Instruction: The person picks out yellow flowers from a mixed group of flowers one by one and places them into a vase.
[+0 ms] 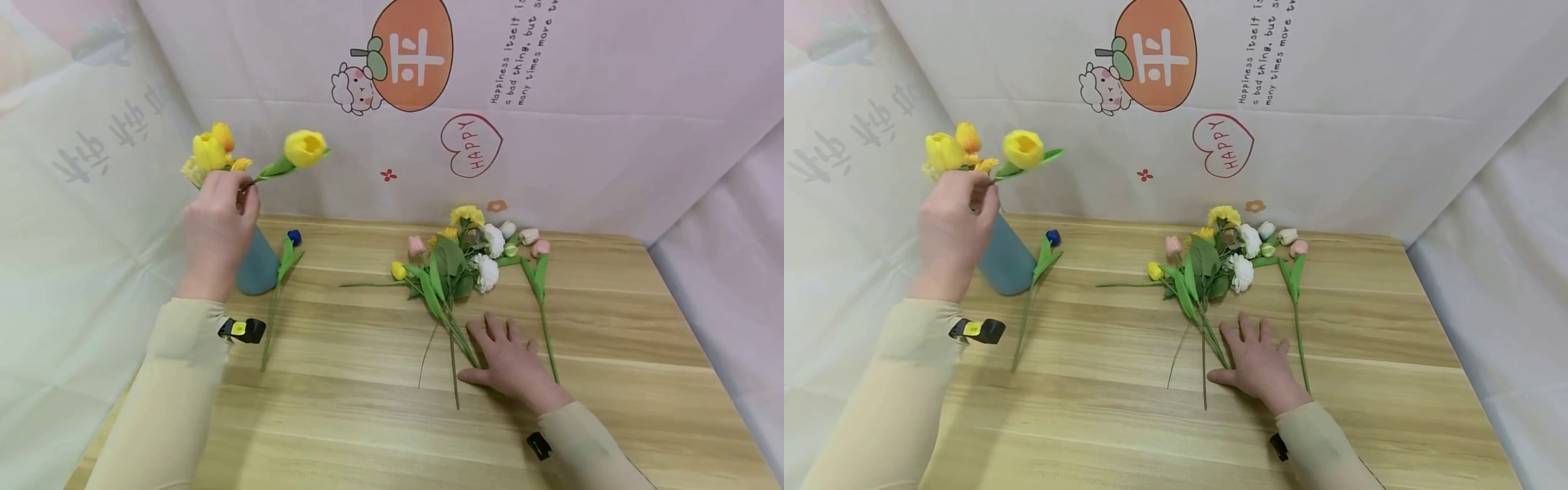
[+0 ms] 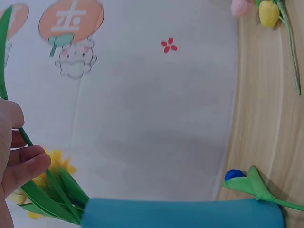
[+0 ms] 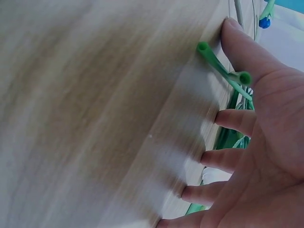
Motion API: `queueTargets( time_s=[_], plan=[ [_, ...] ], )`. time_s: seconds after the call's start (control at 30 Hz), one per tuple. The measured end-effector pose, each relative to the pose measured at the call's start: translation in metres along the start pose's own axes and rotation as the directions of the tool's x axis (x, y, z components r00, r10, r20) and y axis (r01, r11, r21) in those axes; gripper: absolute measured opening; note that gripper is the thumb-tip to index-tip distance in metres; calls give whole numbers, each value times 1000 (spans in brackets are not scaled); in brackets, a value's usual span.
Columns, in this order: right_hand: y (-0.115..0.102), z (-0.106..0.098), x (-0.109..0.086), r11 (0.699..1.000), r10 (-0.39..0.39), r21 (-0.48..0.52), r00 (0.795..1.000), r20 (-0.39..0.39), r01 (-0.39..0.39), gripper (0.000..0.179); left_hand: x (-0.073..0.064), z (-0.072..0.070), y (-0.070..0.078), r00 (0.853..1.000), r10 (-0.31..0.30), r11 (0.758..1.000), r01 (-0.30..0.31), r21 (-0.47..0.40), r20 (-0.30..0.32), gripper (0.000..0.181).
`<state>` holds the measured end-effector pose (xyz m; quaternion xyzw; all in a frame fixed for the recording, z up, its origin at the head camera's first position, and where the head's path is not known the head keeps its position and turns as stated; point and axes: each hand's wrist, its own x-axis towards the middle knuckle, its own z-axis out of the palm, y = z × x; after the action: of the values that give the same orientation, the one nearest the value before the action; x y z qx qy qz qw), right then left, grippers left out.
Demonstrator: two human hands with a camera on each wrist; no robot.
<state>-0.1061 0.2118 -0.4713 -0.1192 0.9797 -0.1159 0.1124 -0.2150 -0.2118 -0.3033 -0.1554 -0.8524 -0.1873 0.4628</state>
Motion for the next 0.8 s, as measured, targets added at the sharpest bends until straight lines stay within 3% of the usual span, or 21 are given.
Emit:
queueTargets(
  time_s=[0.2,0.43,0.7,0.8],
  plan=[
    [-1,0,0,1000,6,0,1000,6,-6,97,-7,-1,-15,990,-142,988,141,-62,-4,18],
    [-2,-2,-1,1000,3,-1,1000,10,-3,96,-17,0,-30,958,-285,957,285,-46,9,18],
    [-1,0,-1,1000,2,-4,1000,8,-2,97,-26,2,-42,931,-364,931,364,-32,15,18],
    [-1,0,0,1000,1,-5,1000,8,-1,97,-29,3,-46,930,-367,930,367,-21,3,18]
  ],
)
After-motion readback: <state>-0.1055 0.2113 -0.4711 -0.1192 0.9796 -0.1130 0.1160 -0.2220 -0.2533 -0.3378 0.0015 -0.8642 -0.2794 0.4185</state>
